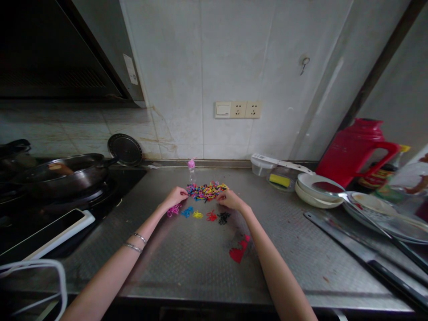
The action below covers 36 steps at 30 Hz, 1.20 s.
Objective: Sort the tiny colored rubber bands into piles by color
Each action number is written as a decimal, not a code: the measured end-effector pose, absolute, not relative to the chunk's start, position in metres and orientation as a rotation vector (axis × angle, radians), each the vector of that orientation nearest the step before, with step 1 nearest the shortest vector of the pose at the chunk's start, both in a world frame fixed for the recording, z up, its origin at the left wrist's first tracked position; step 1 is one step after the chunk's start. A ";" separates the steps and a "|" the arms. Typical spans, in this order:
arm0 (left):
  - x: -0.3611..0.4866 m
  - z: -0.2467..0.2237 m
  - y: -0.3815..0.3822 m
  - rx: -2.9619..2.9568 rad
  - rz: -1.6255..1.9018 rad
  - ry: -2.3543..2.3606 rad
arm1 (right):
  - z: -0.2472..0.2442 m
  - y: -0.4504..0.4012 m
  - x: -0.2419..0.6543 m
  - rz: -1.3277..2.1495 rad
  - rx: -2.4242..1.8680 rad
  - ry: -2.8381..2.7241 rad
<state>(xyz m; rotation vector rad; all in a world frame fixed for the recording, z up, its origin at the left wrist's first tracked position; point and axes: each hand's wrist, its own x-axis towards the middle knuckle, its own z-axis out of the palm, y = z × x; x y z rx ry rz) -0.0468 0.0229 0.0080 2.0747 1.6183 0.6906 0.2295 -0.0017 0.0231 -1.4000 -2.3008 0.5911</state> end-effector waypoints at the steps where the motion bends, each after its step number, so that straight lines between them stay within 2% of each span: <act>1: -0.046 0.009 0.022 2.079 0.681 1.625 | 0.023 -0.002 0.229 0.589 -1.394 -2.305; 36: -0.054 0.014 0.010 2.061 0.876 1.584 | 0.005 0.016 0.245 0.513 -1.400 -2.187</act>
